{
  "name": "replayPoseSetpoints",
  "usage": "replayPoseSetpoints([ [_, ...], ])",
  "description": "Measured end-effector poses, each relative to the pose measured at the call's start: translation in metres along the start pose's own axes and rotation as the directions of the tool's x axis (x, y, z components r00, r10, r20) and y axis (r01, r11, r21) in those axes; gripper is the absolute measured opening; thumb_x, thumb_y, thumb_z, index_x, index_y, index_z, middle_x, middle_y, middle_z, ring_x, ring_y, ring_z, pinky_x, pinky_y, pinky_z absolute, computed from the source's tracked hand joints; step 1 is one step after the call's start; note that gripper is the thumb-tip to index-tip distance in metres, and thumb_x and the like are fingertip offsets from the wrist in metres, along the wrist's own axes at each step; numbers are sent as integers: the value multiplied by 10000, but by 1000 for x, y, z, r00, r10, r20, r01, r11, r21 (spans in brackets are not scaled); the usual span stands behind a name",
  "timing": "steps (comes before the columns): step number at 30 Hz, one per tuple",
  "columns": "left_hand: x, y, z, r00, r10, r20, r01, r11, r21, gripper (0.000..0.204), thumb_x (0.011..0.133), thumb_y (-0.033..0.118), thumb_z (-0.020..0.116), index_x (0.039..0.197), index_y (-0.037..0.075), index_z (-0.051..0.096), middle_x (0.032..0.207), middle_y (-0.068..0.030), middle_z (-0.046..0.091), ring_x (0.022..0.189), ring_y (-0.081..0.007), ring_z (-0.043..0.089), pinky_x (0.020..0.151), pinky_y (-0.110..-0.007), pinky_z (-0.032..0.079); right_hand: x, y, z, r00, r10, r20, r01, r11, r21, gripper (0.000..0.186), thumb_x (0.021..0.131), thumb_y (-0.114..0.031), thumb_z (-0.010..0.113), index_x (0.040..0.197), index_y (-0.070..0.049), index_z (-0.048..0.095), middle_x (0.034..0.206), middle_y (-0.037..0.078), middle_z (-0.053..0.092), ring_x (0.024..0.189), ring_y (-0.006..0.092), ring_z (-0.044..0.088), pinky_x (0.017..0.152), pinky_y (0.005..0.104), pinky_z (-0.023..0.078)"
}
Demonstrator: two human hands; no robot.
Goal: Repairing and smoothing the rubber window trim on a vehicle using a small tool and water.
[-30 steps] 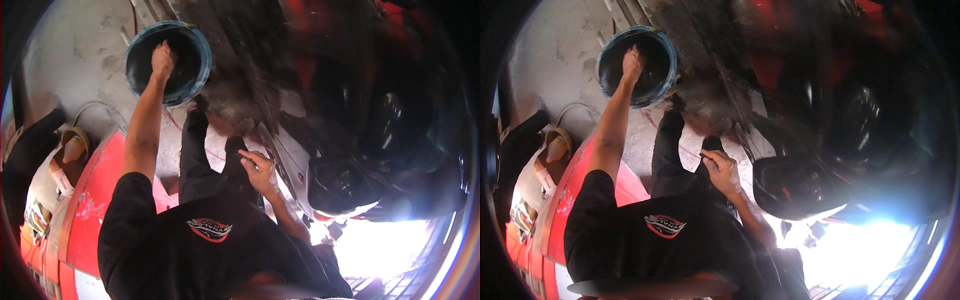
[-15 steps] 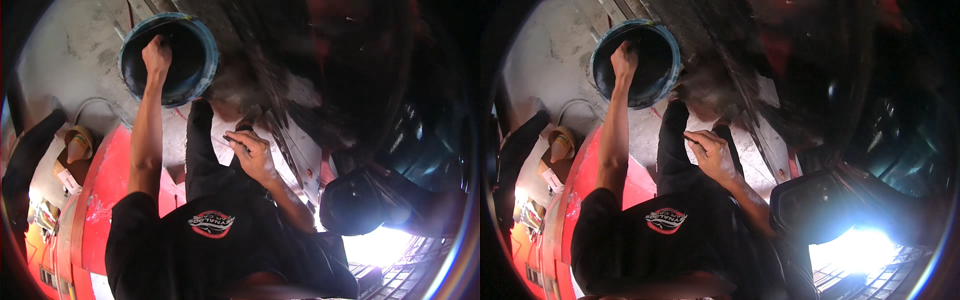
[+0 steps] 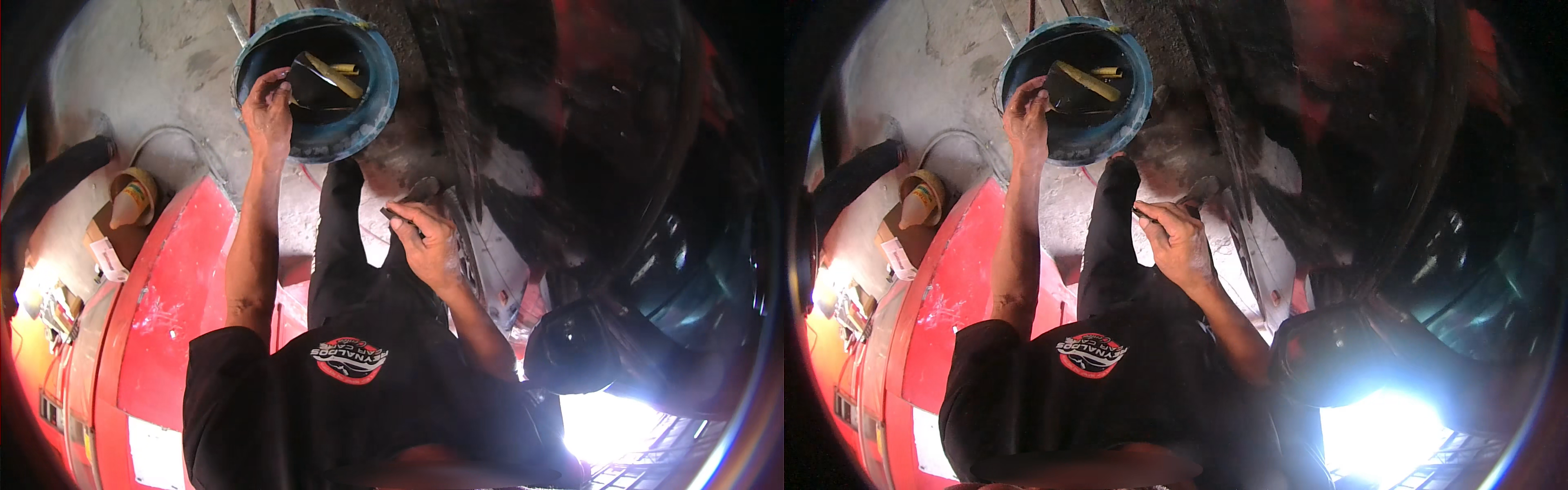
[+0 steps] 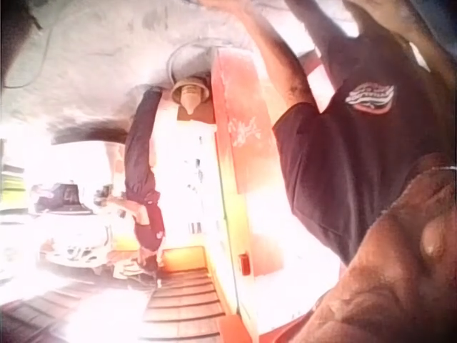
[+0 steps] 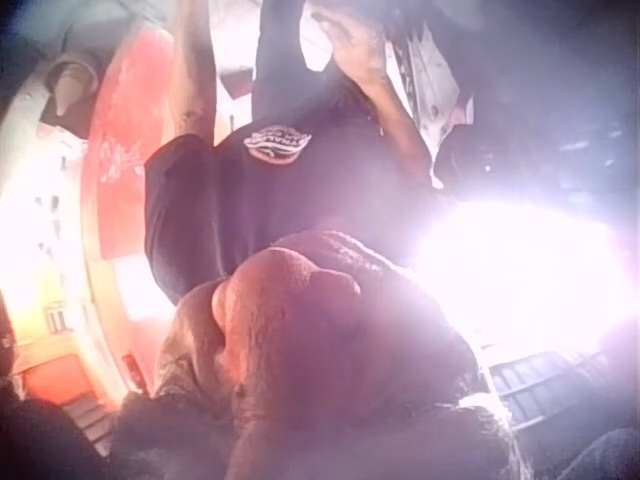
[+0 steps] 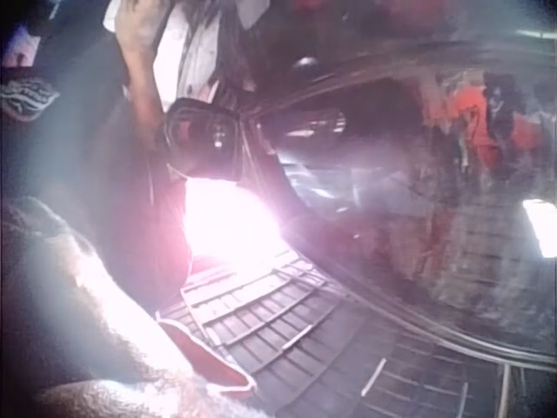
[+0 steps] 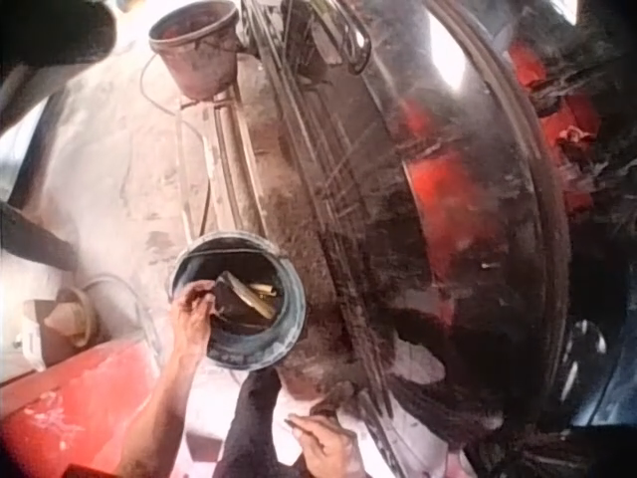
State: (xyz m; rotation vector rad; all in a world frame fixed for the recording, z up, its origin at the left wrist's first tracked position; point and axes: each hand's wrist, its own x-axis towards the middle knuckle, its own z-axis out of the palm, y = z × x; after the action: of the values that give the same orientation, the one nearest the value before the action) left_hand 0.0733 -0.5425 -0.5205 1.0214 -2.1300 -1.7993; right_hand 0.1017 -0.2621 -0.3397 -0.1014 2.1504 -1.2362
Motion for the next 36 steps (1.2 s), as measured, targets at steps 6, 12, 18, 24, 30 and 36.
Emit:
replayPoseSetpoints([
  [6, 1, -10, 5, 967, -187, 174, 249, 842, -478, 247, 997, 30, 622, 1235, -3, 679, 1016, 3, 676, 862, -83, 607, 806, -266, 514, 4, 0, 2, 1000, 19, 16, -19, 1000, 15, 220, 963, -65, 674, 1168, -1, 721, 1083, 148, 752, 1000, 293, 732, 870, 357, 560],
  [12, 16, -4, 12, 960, -3, 281, -182, 755, 629, 207, 884, 196, 642, 1030, 98, 750, 794, -206, 717, 820, -374, 725, 710, -455, 562, 6, 0, 5, 999, 43, -10, -43, 999, -5, 201, 939, -38, 697, 1129, 5, 746, 1054, 148, 761, 975, 271, 742, 845, 341, 559],
  [18, 86, -50, 68, 889, 17, 457, -438, 320, 840, 276, 962, 214, 526, 1087, 81, 733, 1126, -168, 747, 1020, -354, 725, 864, -484, 588, 5, 7, 14, 996, 91, -14, -92, 995, -31, 199, 946, -47, 698, 1133, 3, 746, 1060, 157, 760, 972, 273, 741, 858, 338, 560],
  [24, 110, -141, 78, 782, -262, 565, -303, 633, 712, 387, 1016, 209, 423, 1223, 50, 709, 1297, -221, 676, 1182, -404, 654, 1020, -469, 530, 7, 12, 19, 997, 72, -20, -72, 997, -1, 203, 953, -61, 696, 1137, 9, 742, 1054, 162, 758, 965, 275, 739, 851, 335, 559],
  [30, 120, -135, 46, 701, 48, 712, -575, 628, 525, 375, 999, 245, 513, 1225, -1, 684, 1258, -251, 681, 1135, -417, 656, 1016, -437, 519, 17, 4, 16, 999, 46, 9, -46, 999, -2, 225, 960, -64, 667, 1172, -16, 725, 1083, 148, 747, 1007, 328, 719, 885, 392, 558],
  [36, 112, -190, 73, 858, -265, 440, -153, 686, 711, 354, 1007, 265, 586, 1286, 73, 689, 1327, -181, 682, 1229, -309, 633, 1106, -371, 447, 40, 1, 21, 999, 37, 1, -37, 999, -20, 245, 945, 0, 617, 1167, 2, 722, 1087, 164, 742, 995, 325, 724, 874, 378, 562],
])
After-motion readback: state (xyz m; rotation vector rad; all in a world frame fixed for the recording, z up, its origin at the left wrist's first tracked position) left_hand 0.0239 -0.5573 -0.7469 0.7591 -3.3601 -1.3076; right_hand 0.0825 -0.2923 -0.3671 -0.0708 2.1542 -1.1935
